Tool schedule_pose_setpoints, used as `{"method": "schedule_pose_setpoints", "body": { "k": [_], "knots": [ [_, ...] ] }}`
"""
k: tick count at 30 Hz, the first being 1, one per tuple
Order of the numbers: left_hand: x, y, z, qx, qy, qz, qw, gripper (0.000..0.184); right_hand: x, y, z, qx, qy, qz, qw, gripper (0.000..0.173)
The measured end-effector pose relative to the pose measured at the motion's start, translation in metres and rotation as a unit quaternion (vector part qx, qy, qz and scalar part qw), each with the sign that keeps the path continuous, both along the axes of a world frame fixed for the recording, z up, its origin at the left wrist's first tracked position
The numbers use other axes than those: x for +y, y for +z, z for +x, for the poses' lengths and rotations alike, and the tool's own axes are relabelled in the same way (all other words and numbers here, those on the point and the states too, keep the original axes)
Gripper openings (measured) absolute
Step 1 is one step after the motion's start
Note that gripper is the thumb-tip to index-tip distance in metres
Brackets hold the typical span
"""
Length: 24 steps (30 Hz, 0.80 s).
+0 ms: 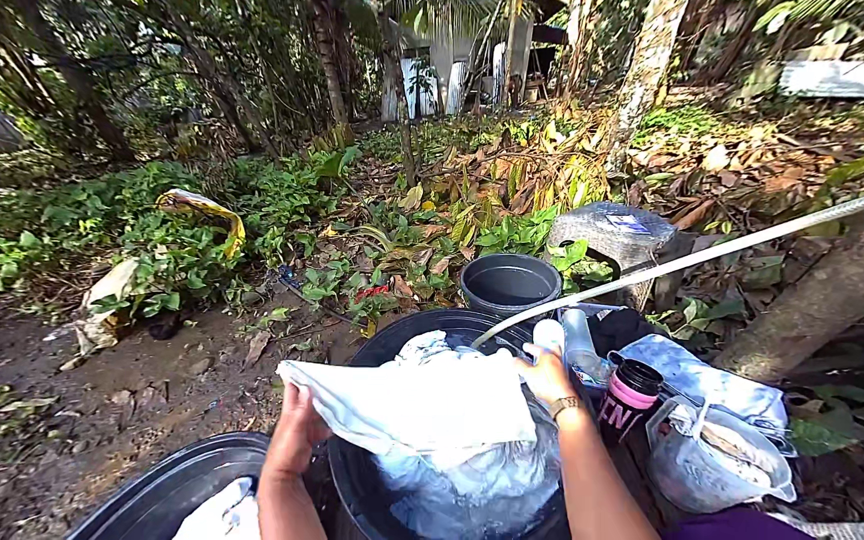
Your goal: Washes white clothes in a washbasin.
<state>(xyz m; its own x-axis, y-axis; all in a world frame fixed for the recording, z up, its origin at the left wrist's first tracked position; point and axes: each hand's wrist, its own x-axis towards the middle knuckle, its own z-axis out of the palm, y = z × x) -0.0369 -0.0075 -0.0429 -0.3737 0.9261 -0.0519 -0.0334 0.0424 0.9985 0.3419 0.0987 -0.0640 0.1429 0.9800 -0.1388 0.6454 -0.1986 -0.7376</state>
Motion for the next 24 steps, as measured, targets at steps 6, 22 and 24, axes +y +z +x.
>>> {"method": "schedule_pose_setpoints", "body": {
  "k": [6,22,24],
  "knots": [
    [0.013,-0.049,0.005,0.073,-0.002,-0.093,0.993,0.097,-0.021,-0.105,-0.027,-0.158,0.136,-0.215,0.954,0.055],
    [0.058,0.100,-0.034,0.297,-0.002,-0.117,0.948,0.070,0.020,0.056,0.023,0.087,-0.096,0.069,0.989,0.021],
    [0.058,0.126,-0.046,0.299,0.027,-0.087,0.950,0.058,0.025,0.097,0.036,0.056,-0.068,0.085,0.992,0.023]
  ]
}}
